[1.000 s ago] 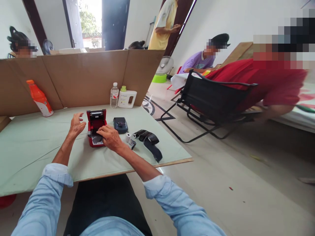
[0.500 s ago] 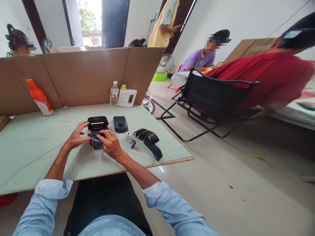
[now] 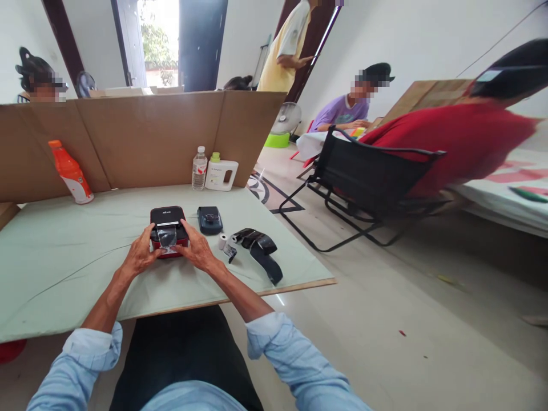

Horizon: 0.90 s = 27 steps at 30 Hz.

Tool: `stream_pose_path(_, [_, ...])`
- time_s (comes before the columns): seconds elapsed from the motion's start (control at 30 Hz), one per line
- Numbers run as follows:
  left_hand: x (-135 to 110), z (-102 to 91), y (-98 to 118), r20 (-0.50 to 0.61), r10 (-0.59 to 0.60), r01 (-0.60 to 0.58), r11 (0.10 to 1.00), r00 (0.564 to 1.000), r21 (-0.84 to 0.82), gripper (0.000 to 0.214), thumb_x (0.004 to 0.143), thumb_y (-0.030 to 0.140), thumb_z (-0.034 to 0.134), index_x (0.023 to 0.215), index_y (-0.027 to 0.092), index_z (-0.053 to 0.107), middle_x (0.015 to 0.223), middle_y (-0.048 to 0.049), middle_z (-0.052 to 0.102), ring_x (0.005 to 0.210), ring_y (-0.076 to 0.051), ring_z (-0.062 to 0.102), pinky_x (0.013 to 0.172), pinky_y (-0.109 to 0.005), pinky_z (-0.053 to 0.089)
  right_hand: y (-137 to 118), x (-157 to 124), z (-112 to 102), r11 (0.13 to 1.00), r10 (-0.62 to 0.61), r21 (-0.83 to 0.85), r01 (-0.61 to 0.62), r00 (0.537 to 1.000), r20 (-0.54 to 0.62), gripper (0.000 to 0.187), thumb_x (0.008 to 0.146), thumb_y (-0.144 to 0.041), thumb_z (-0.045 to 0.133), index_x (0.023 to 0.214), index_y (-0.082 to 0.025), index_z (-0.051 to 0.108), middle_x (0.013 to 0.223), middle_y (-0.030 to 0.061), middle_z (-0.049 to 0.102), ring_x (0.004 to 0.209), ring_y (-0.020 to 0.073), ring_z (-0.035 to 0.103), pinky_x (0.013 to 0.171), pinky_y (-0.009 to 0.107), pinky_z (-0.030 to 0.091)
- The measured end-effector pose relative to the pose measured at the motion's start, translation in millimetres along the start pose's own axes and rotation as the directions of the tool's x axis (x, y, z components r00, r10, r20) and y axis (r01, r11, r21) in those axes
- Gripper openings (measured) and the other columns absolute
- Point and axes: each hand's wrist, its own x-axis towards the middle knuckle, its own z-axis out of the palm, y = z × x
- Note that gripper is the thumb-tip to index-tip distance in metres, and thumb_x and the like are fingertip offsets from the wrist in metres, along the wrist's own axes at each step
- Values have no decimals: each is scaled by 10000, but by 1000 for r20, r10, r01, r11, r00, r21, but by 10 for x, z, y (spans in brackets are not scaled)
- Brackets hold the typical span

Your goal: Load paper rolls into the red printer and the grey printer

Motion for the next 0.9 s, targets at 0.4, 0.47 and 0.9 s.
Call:
stream_pose_path(0.4, [-5, 18, 83, -71, -5, 10, 997, 997, 73, 766, 789, 273, 790, 1508, 209, 536, 1518, -155, 628, 1348, -343, 650, 1104, -459, 578, 46, 9, -44, 990, -7, -138, 10, 1000, 27, 796, 835, -295, 809, 1560, -186, 499, 1534, 202, 613, 1372, 360, 638, 1117, 502, 540])
stream_pose_path(0.47, [6, 8, 95, -60, -15, 20, 996, 998, 83, 745, 798, 275, 787, 1498, 197, 545, 1526, -167, 620, 1361, -352, 641, 1125, -468, 560, 30, 15, -45, 989, -2, -151, 6, 1000, 29, 773, 845, -315, 802, 1546, -171, 511, 1529, 209, 614, 1366, 366, 638, 1110, 506, 541])
stream_pose_path(0.9, [-94, 182, 214, -63, -120, 115, 990, 991, -87, 892, 839, 296, 761, 1634, 197, 367, 1580, -189, 561, 1341, -347, 647, 1128, -491, 534, -112, -137, 124, 970, 215, 104, -219, 975, 45, 771, 909, -420, 655, 1593, -179, 393, 1251, 158, 757, 1069, 370, 738, 893, 496, 607])
